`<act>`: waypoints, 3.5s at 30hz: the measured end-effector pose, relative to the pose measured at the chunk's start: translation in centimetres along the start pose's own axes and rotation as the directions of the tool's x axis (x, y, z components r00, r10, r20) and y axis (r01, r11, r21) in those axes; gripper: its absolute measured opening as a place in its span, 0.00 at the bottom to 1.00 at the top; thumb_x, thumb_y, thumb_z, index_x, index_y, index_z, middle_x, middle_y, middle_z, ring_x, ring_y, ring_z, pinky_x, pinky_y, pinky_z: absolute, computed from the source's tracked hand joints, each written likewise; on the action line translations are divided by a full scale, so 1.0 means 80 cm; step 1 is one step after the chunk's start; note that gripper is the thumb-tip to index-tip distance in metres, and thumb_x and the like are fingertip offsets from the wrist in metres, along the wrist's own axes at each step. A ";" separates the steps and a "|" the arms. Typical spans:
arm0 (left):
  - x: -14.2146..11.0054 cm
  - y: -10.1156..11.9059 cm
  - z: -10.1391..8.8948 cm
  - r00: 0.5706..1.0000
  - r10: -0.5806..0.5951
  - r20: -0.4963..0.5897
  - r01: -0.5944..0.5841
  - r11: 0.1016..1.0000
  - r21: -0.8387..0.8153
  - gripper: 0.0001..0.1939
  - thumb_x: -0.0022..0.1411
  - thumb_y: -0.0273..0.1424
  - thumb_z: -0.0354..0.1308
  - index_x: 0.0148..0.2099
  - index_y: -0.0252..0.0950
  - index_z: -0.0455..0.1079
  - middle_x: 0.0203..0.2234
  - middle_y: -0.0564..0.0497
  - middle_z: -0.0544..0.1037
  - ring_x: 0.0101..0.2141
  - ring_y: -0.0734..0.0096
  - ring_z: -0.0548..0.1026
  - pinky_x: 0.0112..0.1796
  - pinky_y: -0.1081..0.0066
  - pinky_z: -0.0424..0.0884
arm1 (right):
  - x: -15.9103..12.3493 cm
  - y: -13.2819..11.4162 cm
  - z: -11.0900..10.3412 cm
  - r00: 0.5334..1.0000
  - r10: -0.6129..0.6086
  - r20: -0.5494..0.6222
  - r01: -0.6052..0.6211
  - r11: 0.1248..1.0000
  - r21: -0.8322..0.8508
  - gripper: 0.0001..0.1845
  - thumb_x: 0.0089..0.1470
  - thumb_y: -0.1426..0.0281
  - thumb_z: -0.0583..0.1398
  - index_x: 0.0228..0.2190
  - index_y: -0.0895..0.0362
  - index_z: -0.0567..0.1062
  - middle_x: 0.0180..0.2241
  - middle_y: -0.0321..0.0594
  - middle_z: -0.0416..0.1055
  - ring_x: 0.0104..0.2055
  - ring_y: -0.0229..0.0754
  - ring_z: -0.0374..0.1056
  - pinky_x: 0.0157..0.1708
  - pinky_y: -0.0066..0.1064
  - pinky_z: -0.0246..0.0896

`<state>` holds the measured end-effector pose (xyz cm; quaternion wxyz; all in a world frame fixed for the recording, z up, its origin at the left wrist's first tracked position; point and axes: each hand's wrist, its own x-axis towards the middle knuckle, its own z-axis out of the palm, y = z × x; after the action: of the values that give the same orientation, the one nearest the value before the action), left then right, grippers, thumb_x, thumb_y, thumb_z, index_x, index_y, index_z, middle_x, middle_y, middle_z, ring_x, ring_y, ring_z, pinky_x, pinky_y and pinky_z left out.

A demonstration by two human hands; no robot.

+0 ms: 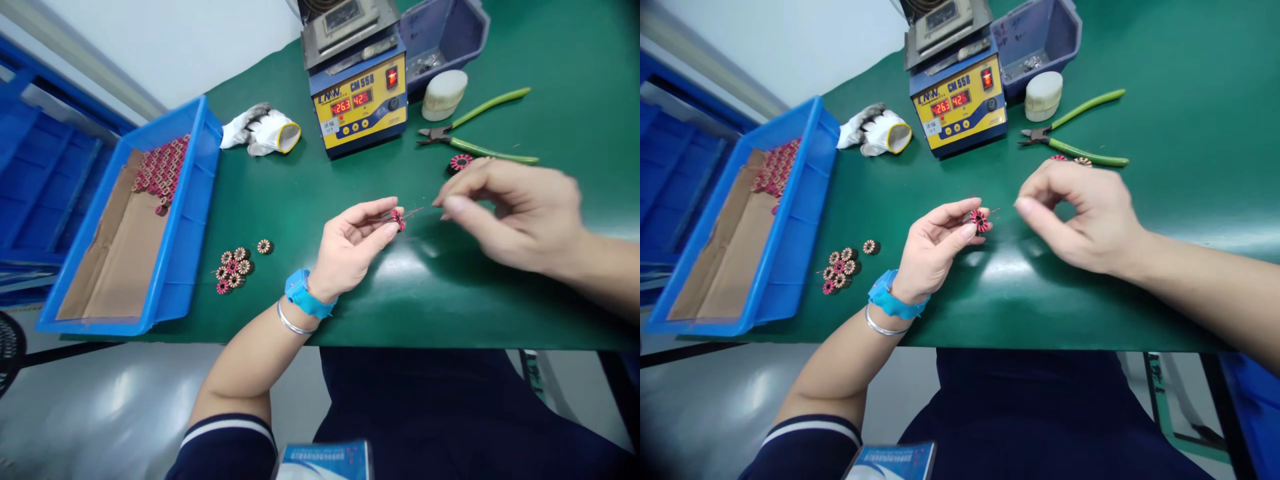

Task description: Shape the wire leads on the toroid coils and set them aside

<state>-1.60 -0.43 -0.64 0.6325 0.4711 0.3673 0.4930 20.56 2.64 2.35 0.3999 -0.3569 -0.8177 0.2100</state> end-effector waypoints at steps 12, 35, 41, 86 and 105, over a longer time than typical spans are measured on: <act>0.001 -0.022 -0.001 0.954 0.300 -0.011 -0.291 0.933 0.213 0.20 0.62 0.33 0.69 0.55 0.39 0.75 0.47 0.47 0.81 0.47 0.66 0.81 0.42 0.73 0.81 | -0.001 -0.005 0.005 0.955 0.171 0.243 -0.220 0.956 0.192 0.15 0.63 0.60 0.63 0.27 0.56 0.76 0.22 0.36 0.73 0.21 0.36 0.67 0.22 0.30 0.60; -0.008 -0.015 0.012 0.951 0.303 0.053 -0.296 0.854 0.427 0.30 0.60 0.25 0.65 0.63 0.39 0.66 0.46 0.47 0.80 0.46 0.69 0.80 0.39 0.77 0.81 | 0.000 -0.006 0.008 0.998 0.012 -0.061 -0.008 0.998 0.057 0.06 0.61 0.65 0.65 0.34 0.56 0.78 0.33 0.42 0.76 0.34 0.43 0.72 0.34 0.36 0.67; -0.010 -0.008 0.015 0.966 0.258 0.026 -0.250 0.899 0.359 0.31 0.60 0.26 0.65 0.63 0.40 0.62 0.46 0.48 0.77 0.45 0.70 0.79 0.36 0.80 0.79 | -0.002 0.000 0.014 0.997 -0.077 -0.027 0.079 0.993 0.085 0.05 0.61 0.73 0.63 0.32 0.54 0.75 0.32 0.39 0.73 0.33 0.41 0.70 0.36 0.37 0.65; 0.026 0.034 -0.095 0.986 0.055 -0.160 0.112 0.495 0.862 0.31 0.52 0.27 0.67 0.57 0.37 0.62 0.40 0.49 0.76 0.36 0.70 0.77 0.31 0.73 0.73 | -0.016 0.033 0.044 0.910 0.093 0.404 0.105 0.891 -0.442 0.39 0.65 0.50 0.54 0.63 0.69 0.67 0.67 0.69 0.56 0.70 0.70 0.55 0.64 0.63 0.55; 0.008 -0.030 -0.075 0.899 0.403 -0.172 0.012 0.371 0.929 0.10 0.57 0.28 0.69 0.39 0.34 0.71 0.46 0.39 0.78 0.51 0.60 0.76 0.56 0.63 0.70 | -0.016 0.072 0.046 0.897 -0.070 0.437 0.208 0.939 -0.275 0.35 0.62 0.48 0.53 0.57 0.61 0.75 0.63 0.61 0.66 0.65 0.66 0.63 0.61 0.62 0.61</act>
<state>-6.35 1.46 -4.64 0.1224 0.6773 0.6285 0.3623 20.54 5.26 -4.05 0.1663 -0.3022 -0.9310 0.1192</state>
